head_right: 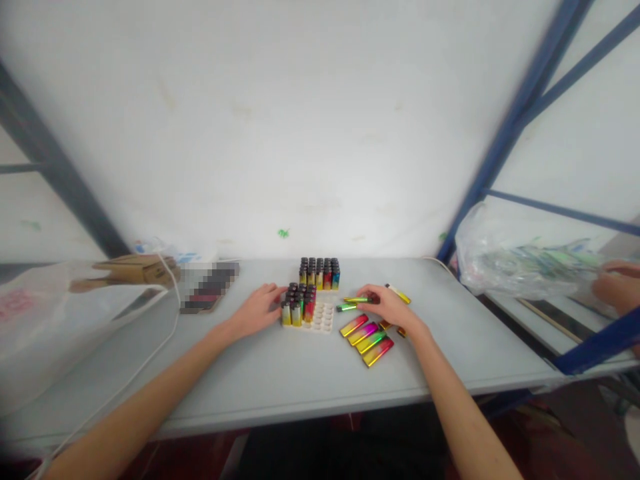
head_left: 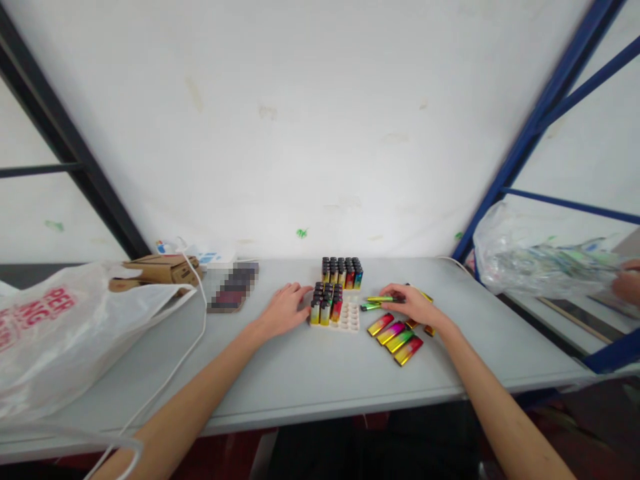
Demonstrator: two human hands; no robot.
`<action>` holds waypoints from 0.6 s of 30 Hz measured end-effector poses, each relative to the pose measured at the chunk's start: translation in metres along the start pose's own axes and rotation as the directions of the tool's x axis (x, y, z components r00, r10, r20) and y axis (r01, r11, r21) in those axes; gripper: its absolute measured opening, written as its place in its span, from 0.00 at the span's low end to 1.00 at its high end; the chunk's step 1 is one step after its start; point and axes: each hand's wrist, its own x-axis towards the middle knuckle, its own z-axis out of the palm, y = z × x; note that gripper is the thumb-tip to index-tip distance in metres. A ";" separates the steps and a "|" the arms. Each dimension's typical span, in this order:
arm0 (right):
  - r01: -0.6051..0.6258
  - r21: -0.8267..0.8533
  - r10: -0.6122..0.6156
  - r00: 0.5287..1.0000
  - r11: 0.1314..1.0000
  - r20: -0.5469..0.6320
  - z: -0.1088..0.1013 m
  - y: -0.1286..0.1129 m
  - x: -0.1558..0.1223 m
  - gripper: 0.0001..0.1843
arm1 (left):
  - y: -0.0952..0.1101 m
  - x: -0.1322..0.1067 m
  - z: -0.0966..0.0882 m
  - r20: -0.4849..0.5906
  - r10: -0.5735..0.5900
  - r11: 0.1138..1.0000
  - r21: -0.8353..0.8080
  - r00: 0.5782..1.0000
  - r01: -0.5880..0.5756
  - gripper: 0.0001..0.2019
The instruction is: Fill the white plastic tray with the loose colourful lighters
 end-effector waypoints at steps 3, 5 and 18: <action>0.019 -0.050 -0.021 0.999 0.999 -0.037 0.002 0.003 0.001 0.19 | -0.006 0.004 0.003 0.008 0.063 0.998 0.025 0.998 -0.063 0.20; 0.010 -0.076 -0.013 0.999 0.997 -0.047 0.003 0.001 0.002 0.20 | -0.010 0.007 0.005 0.009 0.111 0.993 0.032 0.994 -0.111 0.18; -0.027 0.066 0.037 0.987 0.997 -0.155 0.005 -0.010 0.002 0.22 | -0.021 0.030 0.001 0.080 0.176 0.982 -0.085 0.981 -0.169 0.15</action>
